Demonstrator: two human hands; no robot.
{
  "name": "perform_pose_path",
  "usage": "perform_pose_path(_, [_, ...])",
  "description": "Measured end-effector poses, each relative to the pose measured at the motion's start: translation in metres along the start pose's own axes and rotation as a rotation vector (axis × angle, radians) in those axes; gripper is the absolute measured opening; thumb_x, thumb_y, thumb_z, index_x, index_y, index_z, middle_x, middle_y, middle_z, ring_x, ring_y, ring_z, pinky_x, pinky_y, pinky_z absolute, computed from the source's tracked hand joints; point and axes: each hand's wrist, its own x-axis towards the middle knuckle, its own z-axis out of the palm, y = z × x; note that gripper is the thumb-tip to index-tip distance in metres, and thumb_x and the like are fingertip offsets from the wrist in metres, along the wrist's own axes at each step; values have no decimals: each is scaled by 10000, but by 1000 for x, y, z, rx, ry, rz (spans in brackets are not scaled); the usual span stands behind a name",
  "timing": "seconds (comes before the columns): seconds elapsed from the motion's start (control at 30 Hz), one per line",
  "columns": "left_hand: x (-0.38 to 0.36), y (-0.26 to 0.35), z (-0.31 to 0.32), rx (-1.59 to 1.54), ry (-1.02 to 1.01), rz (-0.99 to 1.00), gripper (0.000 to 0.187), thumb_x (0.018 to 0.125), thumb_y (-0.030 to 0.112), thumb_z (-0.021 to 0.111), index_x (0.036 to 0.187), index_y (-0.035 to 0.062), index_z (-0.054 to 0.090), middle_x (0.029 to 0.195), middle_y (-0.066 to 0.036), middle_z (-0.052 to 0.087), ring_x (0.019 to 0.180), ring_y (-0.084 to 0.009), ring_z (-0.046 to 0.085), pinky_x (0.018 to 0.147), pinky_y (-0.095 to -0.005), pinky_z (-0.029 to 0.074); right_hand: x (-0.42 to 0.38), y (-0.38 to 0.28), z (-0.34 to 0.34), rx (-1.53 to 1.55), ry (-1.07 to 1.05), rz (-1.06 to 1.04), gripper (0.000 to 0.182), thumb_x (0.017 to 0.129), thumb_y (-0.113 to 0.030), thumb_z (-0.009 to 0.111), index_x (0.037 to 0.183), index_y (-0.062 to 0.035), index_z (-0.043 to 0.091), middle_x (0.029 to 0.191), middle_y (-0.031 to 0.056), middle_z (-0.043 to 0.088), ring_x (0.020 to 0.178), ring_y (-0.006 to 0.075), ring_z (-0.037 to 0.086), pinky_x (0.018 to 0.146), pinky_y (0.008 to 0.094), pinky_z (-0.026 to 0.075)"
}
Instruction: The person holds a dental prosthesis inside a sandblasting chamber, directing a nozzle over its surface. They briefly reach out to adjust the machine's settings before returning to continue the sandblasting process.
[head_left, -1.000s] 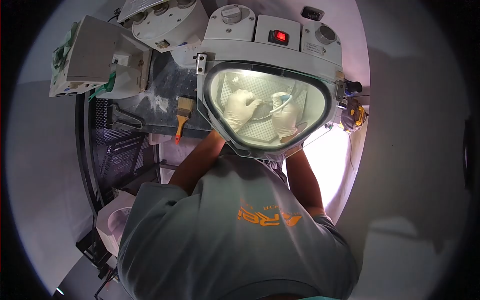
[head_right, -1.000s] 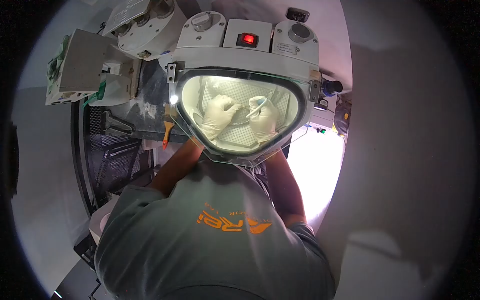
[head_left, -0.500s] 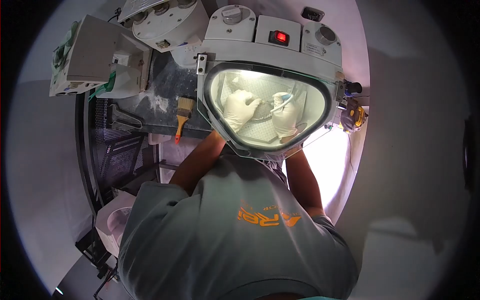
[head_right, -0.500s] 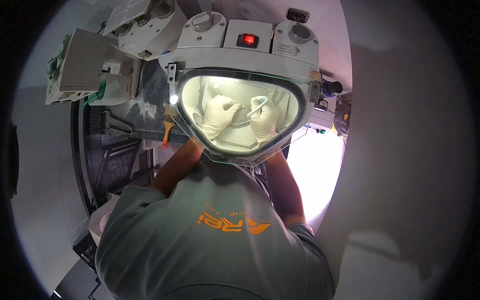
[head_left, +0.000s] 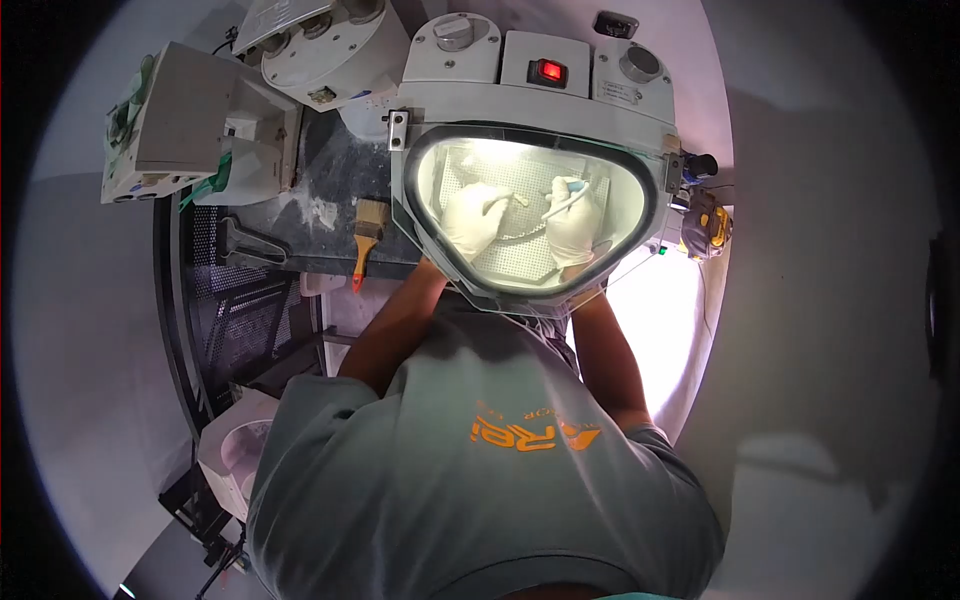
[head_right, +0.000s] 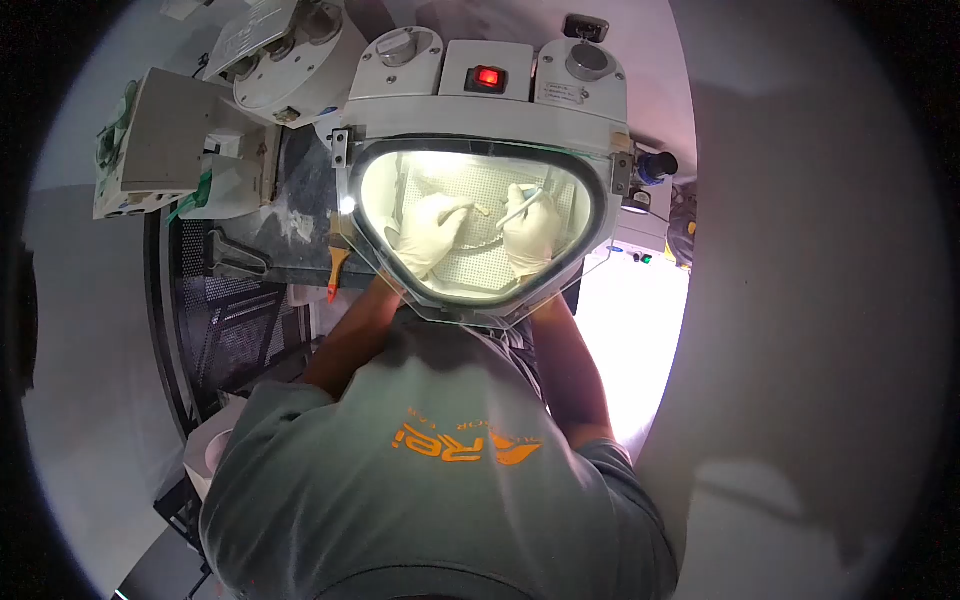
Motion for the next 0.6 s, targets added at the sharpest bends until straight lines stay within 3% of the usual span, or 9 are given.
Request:
perform_pose_path(0.13, [-35,10,-45,87,-195,82,237,980,6,677,1191,8,786,1096,-176,804,972,-297,776,847,-383,603,-1,-8,-1,-29,-5,-41,192,1058,-162,712,951,-3,698,777,126,703,662,236,689,614,400,527])
perform_pose_path(0.2, [-62,5,-63,-204,-234,-164,220,973,39,691,1175,5,773,1080,-201,795,953,-323,771,838,-399,601,-1,-10,-3,-65,-11,-84,188,1053,-158,715,953,0,701,791,139,713,683,256,703,627,409,533])
perform_pose_path(0.27, [-80,0,-94,59,-275,-138,171,975,109,701,1090,12,783,964,-203,774,873,-343,764,787,-421,602,1,5,-2,-116,3,-183,187,1050,-160,718,956,1,708,807,148,723,707,275,714,648,417,539])
perform_pose_path(0.3, [-80,2,-116,464,-287,18,173,980,162,705,1014,21,800,857,-192,758,801,-351,760,741,-435,604,3,9,-3,-117,19,-202,197,1057,-170,713,955,-2,708,788,125,719,675,239,696,620,392,528])
perform_pose_path(0.4, [-41,65,-173,515,-1,-104,295,965,296,779,847,27,762,735,-163,712,631,-291,721,593,-434,542,5,17,1,-129,47,-263,229,1076,-202,698,951,-11,708,732,58,707,578,131,641,538,316,495])
perform_pose_path(0.43, [-24,86,-189,488,93,-143,314,955,305,806,829,23,751,722,-152,702,601,-268,705,564,-431,517,4,22,3,-77,23,-113,231,1073,-210,707,955,-12,713,741,58,708,584,123,636,542,311,497])
perform_pose_path(0.5, [12,121,-196,426,197,-234,352,927,320,851,814,10,729,667,-129,667,537,-236,663,522,-423,473,4,20,2,-71,17,-87,230,1073,-210,708,955,-12,713,743,63,709,589,132,639,548,316,499])
perform_pose_path(0.57, [48,175,-170,298,196,9,343,945,271,838,769,12,699,681,-105,664,565,-250,663,553,-415,494,5,15,0,-83,18,-111,230,1072,-209,708,955,-11,714,746,68,710,593,141,642,553,322,500])
perform_pose_path(0.6, [66,186,-149,299,173,255,305,948,254,838,800,19,712,731,-109,685,633,-254,680,581,-407,501,4,12,-1,-89,15,-126,230,1071,-209,708,955,-11,714,747,71,710,596,145,643,556,325,501])
